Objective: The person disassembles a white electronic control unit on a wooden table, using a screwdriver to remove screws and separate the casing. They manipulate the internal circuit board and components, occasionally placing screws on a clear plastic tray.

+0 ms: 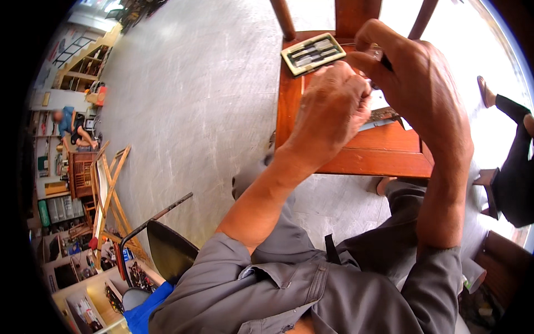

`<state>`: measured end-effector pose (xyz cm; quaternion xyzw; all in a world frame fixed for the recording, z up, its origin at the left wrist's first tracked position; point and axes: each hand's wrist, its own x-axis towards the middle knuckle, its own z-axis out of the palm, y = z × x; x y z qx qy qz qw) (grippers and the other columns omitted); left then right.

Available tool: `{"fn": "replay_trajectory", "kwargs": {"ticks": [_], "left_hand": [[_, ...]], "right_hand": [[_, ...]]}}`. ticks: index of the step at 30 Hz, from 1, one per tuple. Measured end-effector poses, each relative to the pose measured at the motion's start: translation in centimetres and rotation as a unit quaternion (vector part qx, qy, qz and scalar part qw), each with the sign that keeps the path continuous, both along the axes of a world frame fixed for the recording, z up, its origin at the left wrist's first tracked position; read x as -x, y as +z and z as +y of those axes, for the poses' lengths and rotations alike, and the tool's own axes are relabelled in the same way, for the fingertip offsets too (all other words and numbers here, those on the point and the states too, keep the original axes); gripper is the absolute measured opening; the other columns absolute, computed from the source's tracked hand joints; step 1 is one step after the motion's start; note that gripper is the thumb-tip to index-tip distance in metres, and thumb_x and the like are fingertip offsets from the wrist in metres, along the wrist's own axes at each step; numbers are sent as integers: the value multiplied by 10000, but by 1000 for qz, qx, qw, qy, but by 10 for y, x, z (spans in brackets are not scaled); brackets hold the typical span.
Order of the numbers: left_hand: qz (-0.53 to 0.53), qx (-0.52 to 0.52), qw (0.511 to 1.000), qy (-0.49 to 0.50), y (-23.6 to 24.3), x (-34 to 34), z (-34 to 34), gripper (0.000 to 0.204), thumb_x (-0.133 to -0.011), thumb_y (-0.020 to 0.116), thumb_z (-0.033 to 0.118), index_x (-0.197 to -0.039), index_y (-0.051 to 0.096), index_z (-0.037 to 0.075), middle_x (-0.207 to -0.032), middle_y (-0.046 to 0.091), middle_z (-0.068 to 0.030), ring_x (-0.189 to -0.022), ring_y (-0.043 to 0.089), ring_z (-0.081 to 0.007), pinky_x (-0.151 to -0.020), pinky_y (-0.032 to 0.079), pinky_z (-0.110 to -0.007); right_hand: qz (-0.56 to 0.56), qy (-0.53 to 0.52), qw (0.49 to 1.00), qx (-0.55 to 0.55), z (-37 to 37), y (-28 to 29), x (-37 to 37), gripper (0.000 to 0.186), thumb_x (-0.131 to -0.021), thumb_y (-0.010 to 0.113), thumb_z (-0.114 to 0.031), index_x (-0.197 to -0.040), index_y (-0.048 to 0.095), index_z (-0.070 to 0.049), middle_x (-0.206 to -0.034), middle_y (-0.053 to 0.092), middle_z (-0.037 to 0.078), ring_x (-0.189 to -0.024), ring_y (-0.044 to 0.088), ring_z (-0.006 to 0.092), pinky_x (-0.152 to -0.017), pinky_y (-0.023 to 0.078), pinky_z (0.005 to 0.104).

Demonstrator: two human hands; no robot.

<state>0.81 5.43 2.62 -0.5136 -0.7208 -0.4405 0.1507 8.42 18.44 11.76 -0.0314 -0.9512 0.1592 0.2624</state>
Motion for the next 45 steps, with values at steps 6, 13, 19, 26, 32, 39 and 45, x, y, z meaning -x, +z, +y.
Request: {"fn": "replay_trajectory", "kwargs": {"ticks": [6, 13, 19, 26, 32, 39, 45], "left_hand": [[-55, 10, 998, -24, 4, -1, -5, 229, -791, 808, 31, -961, 656, 57, -942, 581, -96, -908, 610, -318, -801, 502, -455], [-79, 26, 995, -50, 9, 0, -10, 166, -813, 795, 44, -945, 695, 50, -950, 598, -91, -905, 609, -309, -807, 506, -449], [-56, 11, 998, -25, 7, -2, -6, 138, -812, 796, 42, -899, 689, 48, -931, 593, -90, -893, 608, -305, -824, 505, -457], [-25, -2, 1000, -2, 2, -3, -2, 167, -819, 787, 42, -879, 631, 40, -905, 575, -103, -871, 606, -305, -856, 502, -469], [-23, 7, 1000, -7, 3, -4, 4, 199, -816, 784, 33, -900, 605, 34, -915, 567, -117, -873, 602, -311, -872, 498, -473], [17, 33, 999, 10, -7, -1, 2, 174, -878, 708, 147, -963, 620, 24, -963, 587, -150, -950, 600, -364, -900, 476, -489], [19, 99, 994, 33, -19, -10, 9, 242, -830, 750, 153, -991, 698, -20, -999, 633, -164, -944, 630, -284, -963, 491, -444]], "right_hand": [[-66, -16, 997, 32, -4, 8, -6, 129, -972, 667, -94, -1095, 656, -59, -779, 716, 156, -629, 711, 259, -603, 527, 375], [-112, -35, 992, 36, -2, 13, -5, 132, -973, 669, -66, -1104, 659, -63, -853, 754, 136, -710, 755, 250, -653, 590, 342], [-69, -2, 997, 35, 0, 7, -7, 162, -951, 648, -10, -1104, 662, -64, -856, 760, 135, -708, 758, 245, -658, 594, 333], [-88, -8, 995, 36, 0, 11, -9, 182, -961, 615, -14, -1134, 648, -62, -877, 765, 142, -704, 758, 253, -669, 596, 333], [-64, -2, 997, 41, 12, 3, -8, 150, -974, 620, -50, -1120, 652, -54, -932, 763, 146, -700, 746, 244, -671, 594, 347], [-129, -40, 989, 52, -5, 19, -6, 180, -984, 639, -71, -1163, 640, -57, -929, 757, 151, -682, 727, 230, -649, 573, 340], [-135, -86, 984, 71, 53, -37, -10, 149, -1073, 557, -122, -1199, 603, -57, -886, 663, 100, -573, 474, 97, -546, 405, 306]]}}
